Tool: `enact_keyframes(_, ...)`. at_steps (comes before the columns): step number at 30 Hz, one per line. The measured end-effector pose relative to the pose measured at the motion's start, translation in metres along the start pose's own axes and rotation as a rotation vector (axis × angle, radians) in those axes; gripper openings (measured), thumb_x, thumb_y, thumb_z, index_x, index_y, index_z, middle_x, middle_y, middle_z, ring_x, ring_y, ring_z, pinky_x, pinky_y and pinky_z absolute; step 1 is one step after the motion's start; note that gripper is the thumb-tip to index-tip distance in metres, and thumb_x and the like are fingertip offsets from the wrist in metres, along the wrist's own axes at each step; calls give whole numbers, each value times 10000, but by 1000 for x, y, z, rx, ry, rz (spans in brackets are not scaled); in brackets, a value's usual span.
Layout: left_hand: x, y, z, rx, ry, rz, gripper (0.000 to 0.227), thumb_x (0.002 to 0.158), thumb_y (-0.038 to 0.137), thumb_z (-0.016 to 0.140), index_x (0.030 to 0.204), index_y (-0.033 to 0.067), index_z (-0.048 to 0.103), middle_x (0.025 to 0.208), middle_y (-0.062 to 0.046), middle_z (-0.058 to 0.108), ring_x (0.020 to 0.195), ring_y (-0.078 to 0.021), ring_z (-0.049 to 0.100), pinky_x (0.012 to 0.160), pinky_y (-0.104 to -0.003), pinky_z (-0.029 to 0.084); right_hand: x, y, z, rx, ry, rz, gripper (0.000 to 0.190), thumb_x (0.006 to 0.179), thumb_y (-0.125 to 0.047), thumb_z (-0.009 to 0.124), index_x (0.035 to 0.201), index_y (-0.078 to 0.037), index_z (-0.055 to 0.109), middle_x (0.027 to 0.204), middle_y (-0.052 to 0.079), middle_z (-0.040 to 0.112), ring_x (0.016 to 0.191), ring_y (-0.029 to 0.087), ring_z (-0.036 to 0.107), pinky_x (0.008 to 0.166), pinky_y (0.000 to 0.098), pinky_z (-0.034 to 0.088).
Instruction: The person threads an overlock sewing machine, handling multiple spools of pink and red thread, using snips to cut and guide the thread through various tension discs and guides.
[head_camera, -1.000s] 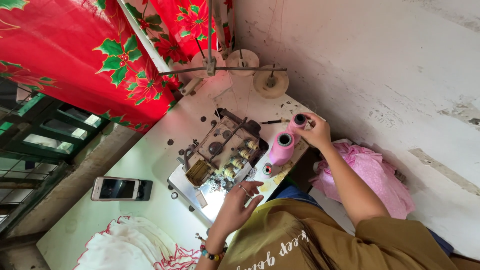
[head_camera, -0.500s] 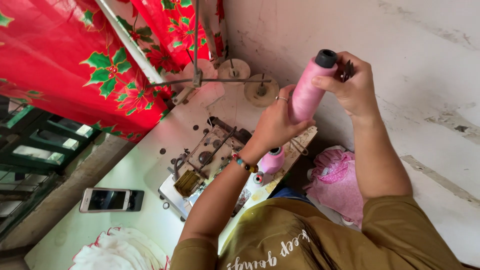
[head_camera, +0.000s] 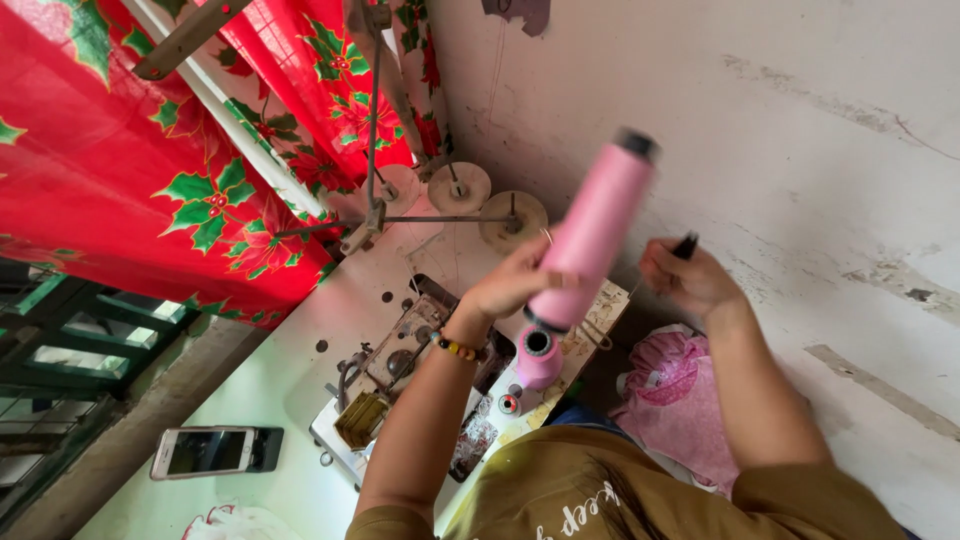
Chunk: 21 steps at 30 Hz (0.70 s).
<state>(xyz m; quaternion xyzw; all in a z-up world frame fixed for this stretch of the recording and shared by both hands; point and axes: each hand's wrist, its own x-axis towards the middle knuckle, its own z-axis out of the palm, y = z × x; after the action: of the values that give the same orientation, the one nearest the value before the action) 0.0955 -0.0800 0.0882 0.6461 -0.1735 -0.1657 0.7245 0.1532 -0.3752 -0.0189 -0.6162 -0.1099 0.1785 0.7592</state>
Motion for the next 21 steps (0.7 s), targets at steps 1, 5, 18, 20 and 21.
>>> enact_keyframes(1,-1,-7,-4,70,-161,20,691,745,231,822,1384,86,602,1293,-132,633,1232,-290,546,1063,-478,471,8,-14,-6,-309,123,47,143,942,-88,662,838,0,618,636,140,572,568,240,531,645,395,424)
enact_keyframes(5,-2,44,21,570,-387,-57,761,654,393,845,1273,7,632,1140,-294,705,1123,-512,659,984,-617,526,51,-105,15,-559,-261,-200,180,1003,-181,696,910,-53,784,796,86,741,815,185,624,882,359,481)
enact_keyframes(18,28,-110,-12,-1003,40,-110,687,918,345,730,1345,-135,486,1046,-331,634,918,-469,706,774,-587,612,32,20,17,308,-228,-169,308,1046,-258,564,807,-72,623,1006,-28,485,564,49,352,492,193,310)
enact_keyframes(20,25,-126,-6,-1093,-55,-98,666,946,346,689,1337,-153,485,1026,-356,616,919,-506,689,777,-609,595,38,39,18,594,-328,-185,357,1057,-369,509,777,-160,585,1361,-31,623,573,28,377,496,191,297)
enact_keyframes(21,27,-135,-6,-1149,-154,-52,715,924,392,676,1368,-134,483,1073,-353,592,944,-483,655,795,-595,580,43,44,18,900,-451,-191,363,1083,-381,468,820,-172,605,1299,-46,639,517,22,396,480,210,281)
